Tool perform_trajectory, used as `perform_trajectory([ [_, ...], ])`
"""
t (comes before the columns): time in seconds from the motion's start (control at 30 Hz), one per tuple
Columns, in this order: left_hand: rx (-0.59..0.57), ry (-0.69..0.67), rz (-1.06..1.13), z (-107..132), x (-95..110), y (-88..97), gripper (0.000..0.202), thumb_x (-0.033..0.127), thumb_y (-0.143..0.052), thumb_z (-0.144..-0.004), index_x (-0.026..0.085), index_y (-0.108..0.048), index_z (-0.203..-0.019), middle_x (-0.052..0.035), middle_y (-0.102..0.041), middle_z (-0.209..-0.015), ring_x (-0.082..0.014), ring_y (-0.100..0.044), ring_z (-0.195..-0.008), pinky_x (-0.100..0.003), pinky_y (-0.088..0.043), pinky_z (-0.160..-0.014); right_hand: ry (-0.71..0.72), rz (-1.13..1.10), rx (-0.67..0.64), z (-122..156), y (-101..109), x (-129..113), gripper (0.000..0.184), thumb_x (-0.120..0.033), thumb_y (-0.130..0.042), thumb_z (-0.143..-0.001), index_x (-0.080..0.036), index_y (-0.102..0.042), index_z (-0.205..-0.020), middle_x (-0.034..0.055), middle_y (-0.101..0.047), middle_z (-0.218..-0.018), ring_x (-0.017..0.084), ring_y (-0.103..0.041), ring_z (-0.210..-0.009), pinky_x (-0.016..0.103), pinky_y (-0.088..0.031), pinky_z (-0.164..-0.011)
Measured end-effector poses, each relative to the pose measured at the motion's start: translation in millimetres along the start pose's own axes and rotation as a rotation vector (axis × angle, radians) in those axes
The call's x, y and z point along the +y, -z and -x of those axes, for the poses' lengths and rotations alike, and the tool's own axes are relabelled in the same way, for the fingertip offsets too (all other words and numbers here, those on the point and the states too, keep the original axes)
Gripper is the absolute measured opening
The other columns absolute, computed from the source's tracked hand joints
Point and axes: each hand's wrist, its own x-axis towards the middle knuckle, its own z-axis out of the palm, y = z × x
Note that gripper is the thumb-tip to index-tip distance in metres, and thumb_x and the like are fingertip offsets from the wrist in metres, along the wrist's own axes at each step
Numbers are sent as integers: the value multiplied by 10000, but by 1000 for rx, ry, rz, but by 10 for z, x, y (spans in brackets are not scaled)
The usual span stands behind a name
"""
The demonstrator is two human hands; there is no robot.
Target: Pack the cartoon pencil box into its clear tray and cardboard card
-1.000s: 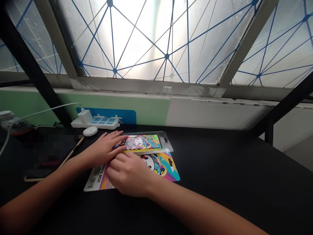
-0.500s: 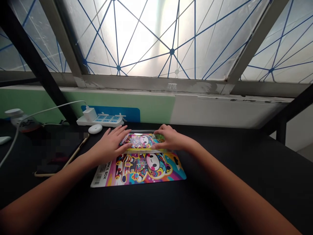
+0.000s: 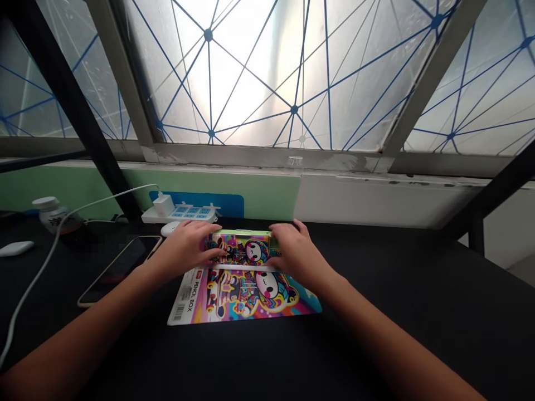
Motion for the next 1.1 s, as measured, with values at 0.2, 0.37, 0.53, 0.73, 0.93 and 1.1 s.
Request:
perform_trajectory([
  [0.2,261,-179,-39,189,284,357,342,346,-651,-941,188,-613,-1242,-111,-676,-1168,-295,-602,-1089,-468,-467,-972,153,23,290,324,315,-197,308,-209,-611,-922,-243,-527,-1216,102,-645,-1132,290,-602,-1102,536,-446,-1042],
  [0.37,319,-248,15,808,658,341,435,105,-588,-913,260,-549,-1318,-62,-671,-1124,-240,-595,-1051,-474,-400,-1086,231,96,260,944,436,-335,514,-148,-592,-900,-304,-509,-1382,85,-659,-1114,282,-615,-1100,530,-462,-1065],
  [0.53,241,41,162,1262,735,-33,437,125,-563,-922,314,-547,-1316,-87,-613,-1259,-288,-553,-1180,-470,-478,-1016,269,41,149,1273,278,-378,462,-144,-581,-888,-312,-586,-1318,97,-643,-1341,296,-606,-1229,489,-531,-1018],
  [0.73,-52,270,388,1317,710,-61,730,393,-762,-828,327,-401,-1459,-117,-389,-1569,-391,-354,-1436,-615,-342,-1144,44,-120,-60,1337,171,-302,521,-278,-647,-896,-305,-501,-1395,110,-479,-1531,317,-469,-1387,516,-491,-1072],
  [0.93,-89,316,486,1317,746,15,813,352,-706,-875,339,-264,-1557,-111,-489,-1491,-338,-464,-1373,-526,-397,-1123,-129,-327,-219,1281,322,-215,623,-500,-756,-813,-315,-563,-1375,104,-502,-1512,338,-481,-1373,514,-460,-1095],
  [1.1,-104,405,536,1328,759,17,931,349,-723,-853,396,-149,-1584,-90,-443,-1506,-309,-455,-1386,-474,-446,-1087,-213,-433,-343,981,619,-113,432,-556,-688,-847,-292,-697,-1190,73,-705,-1227,329,-657,-1100,461,-549,-925],
])
